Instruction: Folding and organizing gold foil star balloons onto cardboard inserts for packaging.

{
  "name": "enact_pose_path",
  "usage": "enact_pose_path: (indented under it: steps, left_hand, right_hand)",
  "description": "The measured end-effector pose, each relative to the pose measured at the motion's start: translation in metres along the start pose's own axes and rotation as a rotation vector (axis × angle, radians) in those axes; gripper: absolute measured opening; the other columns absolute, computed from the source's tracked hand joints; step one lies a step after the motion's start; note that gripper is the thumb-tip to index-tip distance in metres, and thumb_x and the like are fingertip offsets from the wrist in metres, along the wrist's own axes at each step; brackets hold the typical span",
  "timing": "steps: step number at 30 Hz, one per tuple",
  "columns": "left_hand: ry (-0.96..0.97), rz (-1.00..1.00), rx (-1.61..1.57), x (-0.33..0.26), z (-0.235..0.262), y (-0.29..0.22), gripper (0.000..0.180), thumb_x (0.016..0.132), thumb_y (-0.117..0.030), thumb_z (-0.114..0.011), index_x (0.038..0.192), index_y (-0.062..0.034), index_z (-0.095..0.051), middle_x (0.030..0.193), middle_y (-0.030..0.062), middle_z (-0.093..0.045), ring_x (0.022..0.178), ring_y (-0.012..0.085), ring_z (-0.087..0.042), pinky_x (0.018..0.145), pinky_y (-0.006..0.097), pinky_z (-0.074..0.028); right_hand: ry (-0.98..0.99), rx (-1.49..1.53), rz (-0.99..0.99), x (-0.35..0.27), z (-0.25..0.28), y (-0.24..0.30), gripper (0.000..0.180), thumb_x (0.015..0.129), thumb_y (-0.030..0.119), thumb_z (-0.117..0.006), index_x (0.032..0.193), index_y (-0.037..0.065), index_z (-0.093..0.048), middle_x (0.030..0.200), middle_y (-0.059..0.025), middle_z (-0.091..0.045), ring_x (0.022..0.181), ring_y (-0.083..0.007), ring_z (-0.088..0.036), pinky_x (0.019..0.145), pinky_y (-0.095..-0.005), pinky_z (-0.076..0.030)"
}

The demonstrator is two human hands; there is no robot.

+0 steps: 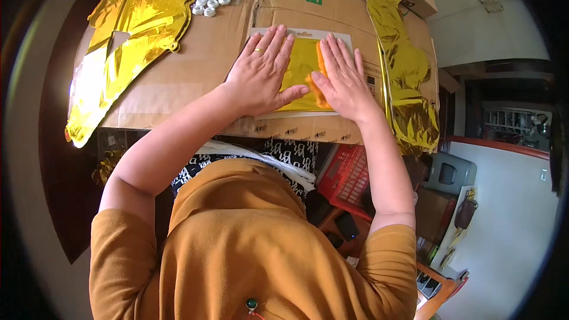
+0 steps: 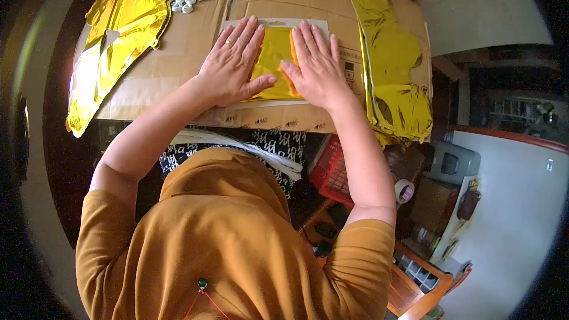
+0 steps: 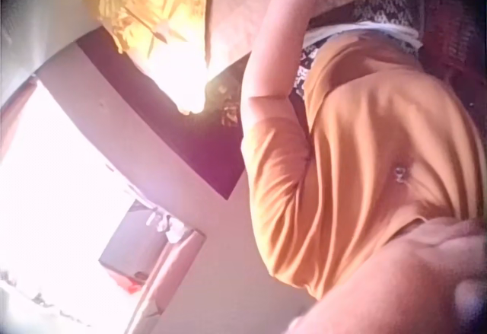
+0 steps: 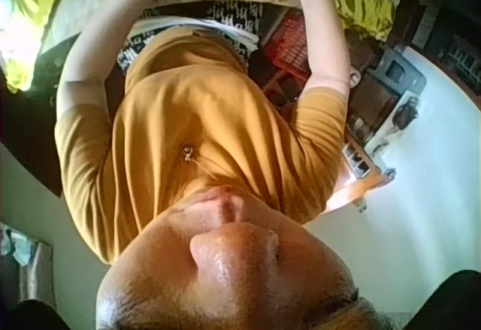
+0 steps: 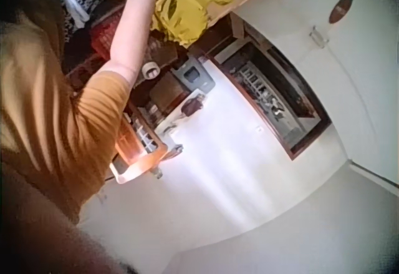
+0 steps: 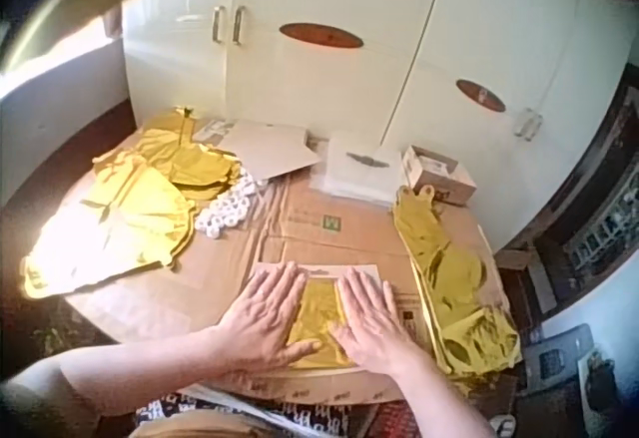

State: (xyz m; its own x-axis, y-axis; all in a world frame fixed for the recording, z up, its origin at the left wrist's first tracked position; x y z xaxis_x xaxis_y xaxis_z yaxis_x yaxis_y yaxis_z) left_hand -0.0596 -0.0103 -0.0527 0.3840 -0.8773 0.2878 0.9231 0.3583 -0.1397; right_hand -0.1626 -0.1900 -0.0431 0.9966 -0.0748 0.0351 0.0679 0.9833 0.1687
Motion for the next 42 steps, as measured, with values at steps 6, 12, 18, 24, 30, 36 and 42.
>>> enact_pose_path:
  steps: [6, 12, 18, 24, 30, 36, 42]
  left_hand:
    - [0.012, 0.035, -0.022, 0.002, 0.001, 0.0, 0.099, 0.097, -0.071, -0.034, 0.153, 0.0103, -0.025, 0.16, 0.0286, -0.025, 0.152, 0.0394, -0.018, 0.124, 0.049, -0.014]
    - [0.004, -0.008, -0.035, 0.005, -0.001, -0.006, 0.094, 0.097, -0.065, -0.044, 0.153, 0.0078, -0.025, 0.161, 0.0271, -0.025, 0.152, 0.0376, -0.02, 0.124, 0.049, -0.014]
    - [-0.001, -0.087, -0.068, 0.012, 0.003, 0.011, 0.094, 0.096, -0.067, -0.044, 0.152, 0.0074, -0.028, 0.159, 0.0278, -0.028, 0.15, 0.0397, -0.024, 0.123, 0.05, -0.016]
    - [0.015, -0.103, -0.041, 0.008, 0.003, 0.009, 0.094, 0.097, -0.067, -0.042, 0.153, 0.0069, -0.028, 0.16, 0.0282, -0.025, 0.151, 0.0396, -0.023, 0.123, 0.05, -0.015]
    - [-0.008, -0.11, -0.148, 0.014, 0.008, 0.005, 0.091, 0.095, -0.063, -0.05, 0.153, 0.0043, -0.028, 0.162, 0.0273, -0.021, 0.151, 0.0417, -0.021, 0.122, 0.05, -0.017]
    - [-0.039, -0.056, -0.346, 0.018, 0.016, 0.008, 0.082, 0.093, -0.048, -0.062, 0.153, -0.0011, -0.031, 0.159, 0.0254, -0.027, 0.149, 0.0427, -0.024, 0.121, 0.05, -0.023]
    - [-0.04, -0.094, -0.418, 0.022, 0.022, 0.005, 0.077, 0.091, -0.04, -0.067, 0.149, 0.0006, -0.036, 0.149, 0.027, -0.038, 0.14, 0.0454, -0.035, 0.117, 0.051, -0.029]
  right_hand:
    - [-0.153, 0.952, -0.11, -0.011, 0.042, -0.045, 0.073, 0.108, 0.049, -0.036, 0.157, -0.002, -0.022, 0.165, -0.0198, -0.022, 0.154, -0.0276, -0.018, 0.123, -0.0366, -0.019]
    - [-0.111, 0.591, -0.108, -0.015, 0.026, -0.026, 0.068, 0.108, 0.045, -0.038, 0.157, 0.001, -0.023, 0.162, -0.0261, -0.024, 0.152, -0.0371, -0.022, 0.124, -0.0425, -0.02]
    - [-0.152, 0.422, -0.123, -0.028, 0.011, 0.005, 0.068, 0.107, 0.043, -0.039, 0.156, -0.001, -0.022, 0.16, -0.0314, -0.022, 0.15, -0.0441, -0.021, 0.123, -0.0475, -0.021]
    - [-0.197, 0.495, -0.118, -0.027, 0.015, 0.003, 0.066, 0.108, 0.039, -0.041, 0.157, -0.002, -0.021, 0.159, -0.0305, -0.026, 0.149, -0.0404, -0.027, 0.122, -0.045, -0.025]
    - [-0.411, 1.091, -0.218, -0.037, 0.017, -0.036, 0.056, 0.107, 0.018, -0.048, 0.154, -0.006, -0.028, 0.154, -0.0255, -0.039, 0.142, -0.0313, -0.043, 0.117, -0.0374, -0.034]
    - [-0.505, 0.649, -0.495, -0.062, 0.04, 0.0, 0.033, 0.096, 0.016, -0.066, 0.126, 0.003, -0.065, 0.126, -0.0173, -0.068, 0.116, -0.025, -0.065, 0.095, -0.0375, -0.055]
    - [-0.633, 0.182, -0.283, -0.075, 0.018, 0.031, 0.035, 0.087, 0.014, -0.074, 0.119, 0.001, -0.065, 0.117, -0.0146, -0.069, 0.113, -0.0301, -0.064, 0.108, -0.0483, -0.042]
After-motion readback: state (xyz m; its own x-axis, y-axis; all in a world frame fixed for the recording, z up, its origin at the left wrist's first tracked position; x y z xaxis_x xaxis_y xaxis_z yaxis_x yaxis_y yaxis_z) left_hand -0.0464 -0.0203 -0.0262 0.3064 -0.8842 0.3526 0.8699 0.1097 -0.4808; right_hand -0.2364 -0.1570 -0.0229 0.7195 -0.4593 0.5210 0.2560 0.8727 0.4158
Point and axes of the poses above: each hand's wrist, its own x-axis towards the middle knuckle, its own z-axis out of the back of the hand, y = z × x, the point moved 3 cm from there along x, towards the middle knuckle
